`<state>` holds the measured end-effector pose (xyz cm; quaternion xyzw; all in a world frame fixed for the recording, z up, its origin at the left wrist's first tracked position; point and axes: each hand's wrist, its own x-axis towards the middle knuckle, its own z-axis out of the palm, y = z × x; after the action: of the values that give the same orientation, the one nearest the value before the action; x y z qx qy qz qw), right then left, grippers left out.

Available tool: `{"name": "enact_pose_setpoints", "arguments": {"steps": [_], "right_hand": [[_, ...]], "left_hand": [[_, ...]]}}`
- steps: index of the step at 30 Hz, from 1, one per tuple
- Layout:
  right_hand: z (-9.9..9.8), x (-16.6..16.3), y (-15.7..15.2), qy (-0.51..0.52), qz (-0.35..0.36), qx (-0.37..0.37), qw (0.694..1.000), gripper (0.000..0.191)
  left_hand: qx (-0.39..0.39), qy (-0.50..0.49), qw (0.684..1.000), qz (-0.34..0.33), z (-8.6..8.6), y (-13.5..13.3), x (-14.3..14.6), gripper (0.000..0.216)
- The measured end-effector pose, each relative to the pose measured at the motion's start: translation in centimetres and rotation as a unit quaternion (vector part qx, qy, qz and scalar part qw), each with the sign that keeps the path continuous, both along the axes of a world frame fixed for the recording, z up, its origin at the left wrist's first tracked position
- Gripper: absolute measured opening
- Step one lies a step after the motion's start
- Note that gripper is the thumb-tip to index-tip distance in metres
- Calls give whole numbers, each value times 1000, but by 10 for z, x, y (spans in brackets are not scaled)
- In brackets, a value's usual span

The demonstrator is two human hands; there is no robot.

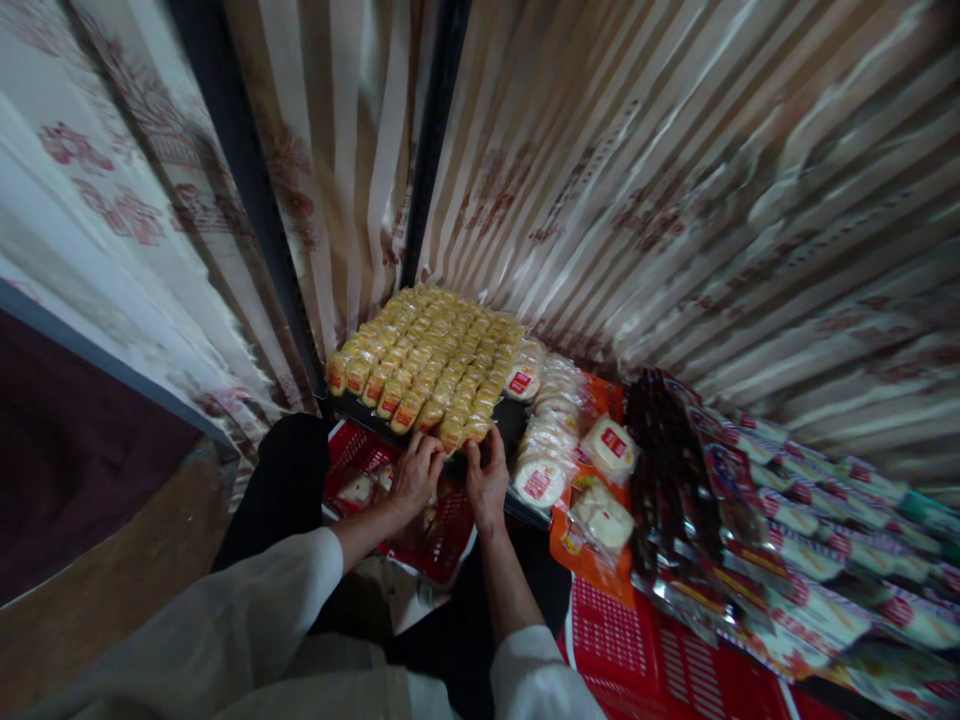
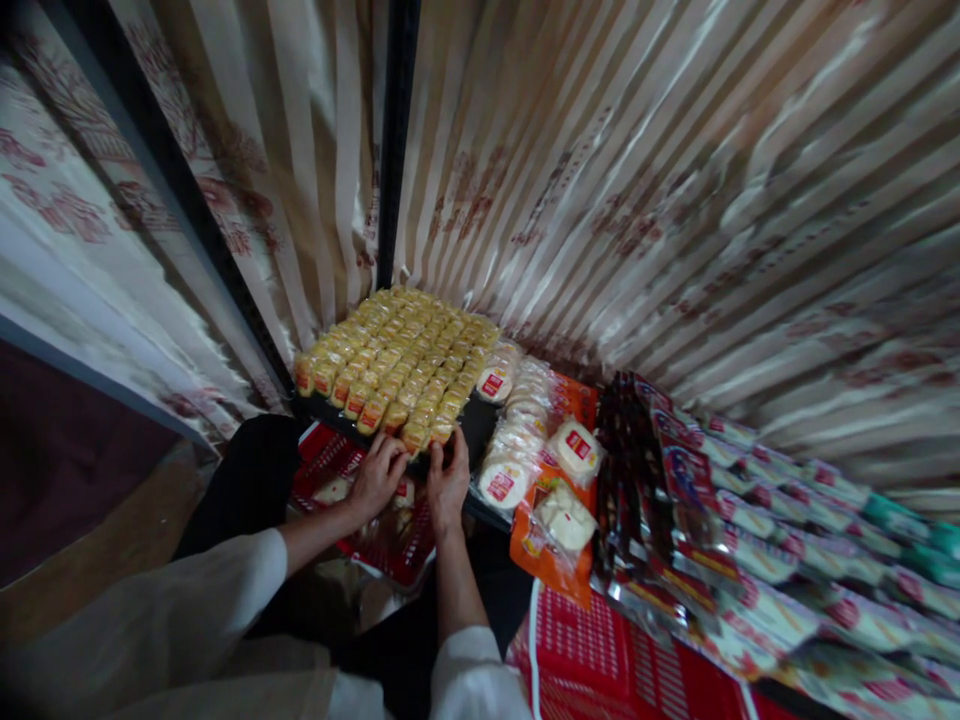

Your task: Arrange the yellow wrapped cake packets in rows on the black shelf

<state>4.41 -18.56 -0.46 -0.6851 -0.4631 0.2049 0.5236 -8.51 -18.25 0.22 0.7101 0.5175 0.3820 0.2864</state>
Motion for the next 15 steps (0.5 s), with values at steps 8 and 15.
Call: {"name": "enact_pose_setpoints", "arguments": {"steps": [8,15], "right_hand": [[5,-5,-4,44,-11,13,999,49],[1,-3,-6,45,-12,19,999,39]], "left_hand": [[-22,21,999,28,5,-5,-2,5],[-31,6,997,76,3,-10,2,16]]}}
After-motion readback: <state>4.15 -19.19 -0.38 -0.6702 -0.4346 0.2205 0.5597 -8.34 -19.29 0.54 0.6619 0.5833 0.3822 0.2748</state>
